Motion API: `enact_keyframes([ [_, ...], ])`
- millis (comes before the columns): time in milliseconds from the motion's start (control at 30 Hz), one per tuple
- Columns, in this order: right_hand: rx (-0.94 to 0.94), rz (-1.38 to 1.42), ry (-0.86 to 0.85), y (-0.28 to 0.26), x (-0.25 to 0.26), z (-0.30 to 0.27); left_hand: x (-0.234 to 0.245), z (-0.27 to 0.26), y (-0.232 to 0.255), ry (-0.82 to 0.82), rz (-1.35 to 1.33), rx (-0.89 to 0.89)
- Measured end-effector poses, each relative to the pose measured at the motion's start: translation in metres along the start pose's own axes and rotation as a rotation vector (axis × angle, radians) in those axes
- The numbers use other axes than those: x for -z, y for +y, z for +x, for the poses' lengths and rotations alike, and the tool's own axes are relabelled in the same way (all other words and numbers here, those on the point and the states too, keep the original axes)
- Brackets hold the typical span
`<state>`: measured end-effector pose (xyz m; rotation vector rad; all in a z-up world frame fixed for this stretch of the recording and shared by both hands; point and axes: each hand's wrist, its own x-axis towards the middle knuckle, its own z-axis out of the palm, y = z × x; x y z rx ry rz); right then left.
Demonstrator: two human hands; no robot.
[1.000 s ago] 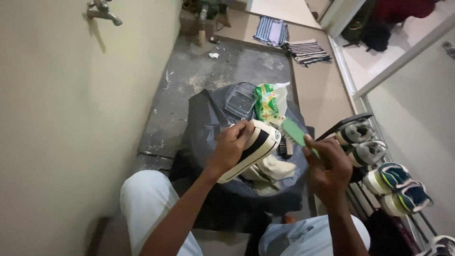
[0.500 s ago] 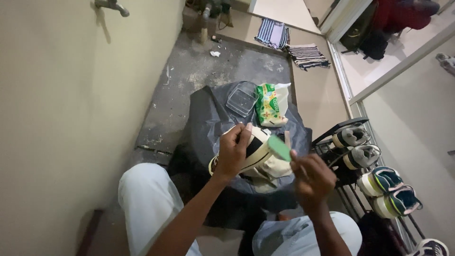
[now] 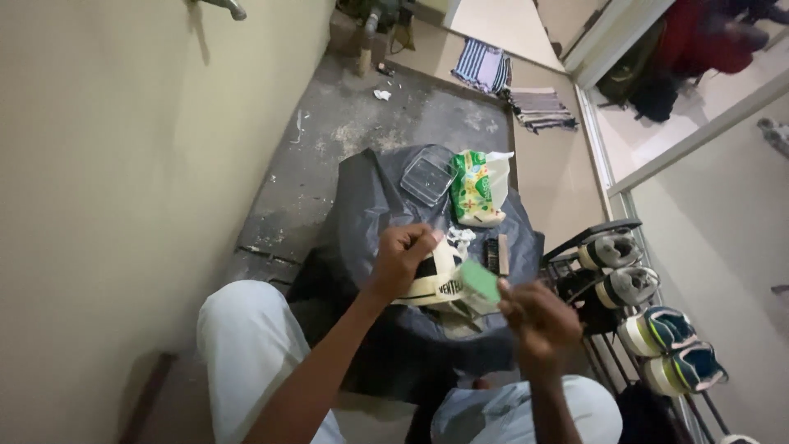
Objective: The person scrubs a black and white sneaker with a green brush and wipes it with a cloth. They repeatedly scrub the sole, sides, and upper parts of the shoe, then wipe with a cloth, continuing the cycle throughout the clip.
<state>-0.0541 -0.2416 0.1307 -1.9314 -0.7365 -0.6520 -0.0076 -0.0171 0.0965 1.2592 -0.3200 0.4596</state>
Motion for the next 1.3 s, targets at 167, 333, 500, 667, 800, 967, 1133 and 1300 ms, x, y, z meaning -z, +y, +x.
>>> enact_keyframes([
  [167, 0.096, -0.014, -0.028, -0.027, -0.021, 0.01, 0.003, 0.001, 0.002, -0.068, 0.021, 0.068],
  [333, -0.017, 0.308, 0.022, -0.001, -0.026, 0.006, 0.013, 0.008, -0.005, -0.07, 0.006, 0.052],
  [500, -0.234, 0.336, 0.137, 0.014, -0.031, -0.015, 0.017, 0.011, 0.002, -0.076, -0.082, 0.106],
  [667, -0.059, 0.295, 0.08, -0.011, -0.036, -0.001, 0.017, 0.012, 0.003, -0.152, -0.004, 0.002],
  [800, -0.042, 0.16, 0.068, -0.011, -0.034, 0.004, 0.016, 0.014, 0.013, -0.176, 0.023, -0.007],
  [967, -0.05, 0.098, 0.038, -0.002, -0.016, 0.005, 0.013, 0.009, 0.018, -0.157, -0.004, 0.214],
  [1133, -0.023, 0.055, -0.136, -0.018, -0.006, 0.023, 0.009, 0.004, 0.015, -0.216, 0.053, 0.282],
  [1300, 0.12, 0.041, -0.057, 0.002, -0.006, 0.042, 0.005, 0.002, -0.025, -0.193, -0.106, 0.362],
])
